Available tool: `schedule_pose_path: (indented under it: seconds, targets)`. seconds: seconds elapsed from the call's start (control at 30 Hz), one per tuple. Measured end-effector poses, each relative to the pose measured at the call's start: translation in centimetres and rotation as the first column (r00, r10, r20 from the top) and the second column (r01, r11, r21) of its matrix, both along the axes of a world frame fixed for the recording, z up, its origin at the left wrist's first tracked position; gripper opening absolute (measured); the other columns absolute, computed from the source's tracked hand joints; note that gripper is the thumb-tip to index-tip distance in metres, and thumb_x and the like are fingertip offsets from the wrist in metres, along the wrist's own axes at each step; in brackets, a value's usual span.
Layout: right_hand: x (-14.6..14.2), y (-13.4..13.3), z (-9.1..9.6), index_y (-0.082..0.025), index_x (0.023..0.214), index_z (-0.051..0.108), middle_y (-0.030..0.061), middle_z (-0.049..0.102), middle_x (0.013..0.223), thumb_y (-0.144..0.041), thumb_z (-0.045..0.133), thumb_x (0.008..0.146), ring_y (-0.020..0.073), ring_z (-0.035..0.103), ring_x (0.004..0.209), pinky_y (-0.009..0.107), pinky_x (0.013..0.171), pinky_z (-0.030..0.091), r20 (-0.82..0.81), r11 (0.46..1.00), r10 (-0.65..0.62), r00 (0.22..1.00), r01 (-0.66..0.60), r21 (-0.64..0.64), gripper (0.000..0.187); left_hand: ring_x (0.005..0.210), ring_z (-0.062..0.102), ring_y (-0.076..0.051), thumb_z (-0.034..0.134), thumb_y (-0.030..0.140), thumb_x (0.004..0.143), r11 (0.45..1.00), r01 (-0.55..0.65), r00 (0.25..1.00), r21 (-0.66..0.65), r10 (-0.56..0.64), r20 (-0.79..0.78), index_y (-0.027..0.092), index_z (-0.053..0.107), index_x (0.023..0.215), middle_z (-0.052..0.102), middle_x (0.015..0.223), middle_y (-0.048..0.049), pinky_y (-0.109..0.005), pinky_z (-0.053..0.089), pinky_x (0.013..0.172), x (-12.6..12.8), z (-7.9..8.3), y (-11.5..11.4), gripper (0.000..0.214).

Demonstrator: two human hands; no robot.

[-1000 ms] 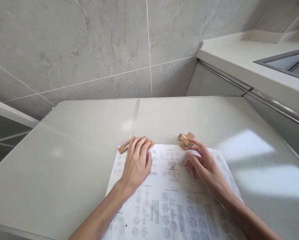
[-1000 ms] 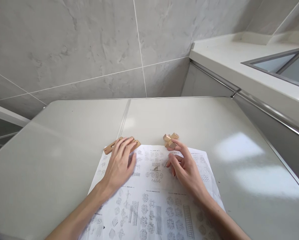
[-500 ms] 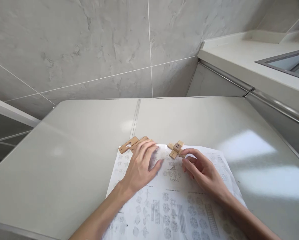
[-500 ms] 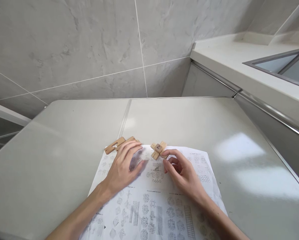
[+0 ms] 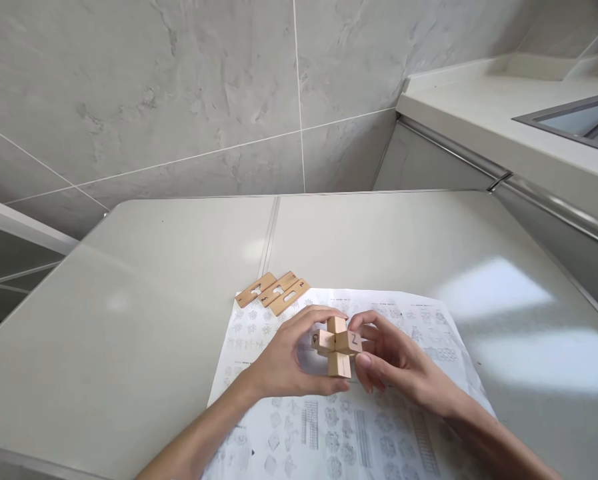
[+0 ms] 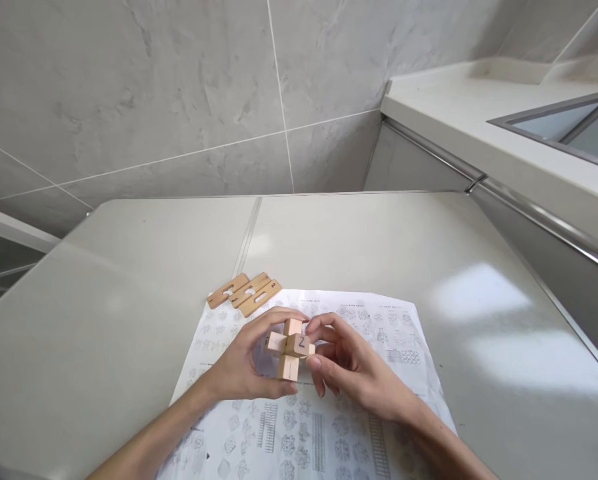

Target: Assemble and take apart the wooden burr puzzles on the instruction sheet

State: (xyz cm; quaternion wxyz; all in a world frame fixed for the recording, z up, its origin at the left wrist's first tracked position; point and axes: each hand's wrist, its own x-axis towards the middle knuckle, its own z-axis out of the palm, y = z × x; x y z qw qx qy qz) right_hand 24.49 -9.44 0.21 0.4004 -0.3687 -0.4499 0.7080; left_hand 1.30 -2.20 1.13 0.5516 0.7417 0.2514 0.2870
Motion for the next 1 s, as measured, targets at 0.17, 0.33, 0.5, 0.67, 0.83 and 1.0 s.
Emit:
schedule_pose_path:
  seconds: [0.17,0.33,0.5,0.67,0.83,1.0]
  targets:
    - [0.0,0.4,0.3,-0.027,0.119,0.054,-0.0019,0.064,0.095,-0.048,0.080,0.100,0.0113,0.055,0.072,0.026,0.064,0.043,-0.044,0.998,0.043,0.998,-0.045,-0.044,0.039,0.124,0.069,-0.033,0.103,0.037,0.067,0.998,0.029,0.998,0.060,-0.033,0.055,0.032,0.067,0.136,0.070,0.134,-0.0098,-0.048,0.056,0.107,0.2,-0.3,0.1,0.079]
    - [-0.3,0.4,0.4,-0.025,0.111,0.056,-0.0018,0.063,0.093,-0.047,0.084,0.097,0.0131,0.049,0.075,0.029,0.069,0.040,-0.011,0.998,0.041,0.999,-0.042,-0.044,0.038,0.123,0.070,-0.033,0.106,0.042,0.061,0.995,0.023,0.998,0.101,-0.029,0.063,0.033,0.070,0.133,0.070,0.134,-0.0104,-0.049,0.058,0.106,0.1,-0.7,0.1,0.081]
    - [-0.7,0.0,0.0,-0.026,0.105,0.055,-0.0054,0.058,0.080,-0.047,0.088,0.092,0.0136,0.046,0.069,0.029,0.064,0.037,0.172,0.996,-0.046,0.984,0.058,-0.061,0.041,0.119,0.071,-0.032,0.107,0.042,0.057,0.997,-0.006,1.000,0.072,0.005,0.012,0.029,0.071,0.125,0.071,0.130,-0.0104,-0.047,0.057,0.104,0.3,-0.7,-0.2,0.078]
    - [-1.1,-0.3,-0.6,-0.026,0.103,0.055,-0.0044,0.065,0.077,-0.047,0.087,0.091,0.0146,0.053,0.066,0.029,0.061,0.038,0.244,0.981,-0.182,0.952,0.193,-0.022,0.040,0.112,0.071,-0.030,0.105,0.044,0.062,0.996,-0.066,0.997,-0.063,0.064,-0.039,0.027,0.064,0.118,0.071,0.126,-0.0102,-0.043,0.057,0.093,0.6,-0.8,-0.7,0.071]
    - [-1.4,-0.6,-1.0,-0.026,0.101,0.054,-0.0037,0.065,0.071,-0.045,0.078,0.096,0.0163,0.055,0.062,0.030,0.060,0.039,0.336,0.963,-0.268,0.903,0.255,0.081,0.031,0.110,0.070,-0.030,0.102,0.049,0.065,0.983,-0.092,0.993,-0.161,0.078,-0.089,0.025,0.060,0.113,0.069,0.127,-0.0106,-0.040,0.055,0.086,0.6,-0.7,-1.1,0.068]
    - [-1.4,-0.5,-0.8,-0.026,0.115,0.058,-0.0035,0.064,0.072,-0.041,0.070,0.102,0.0179,0.060,0.065,0.030,0.060,0.041,0.367,0.969,-0.242,0.898,0.208,0.131,0.023,0.103,0.070,-0.027,0.099,0.053,0.068,0.984,-0.113,0.991,-0.137,0.101,-0.092,0.025,0.060,0.113,0.070,0.121,-0.0094,-0.040,0.056,0.083,0.8,-0.6,-1.1,0.066]
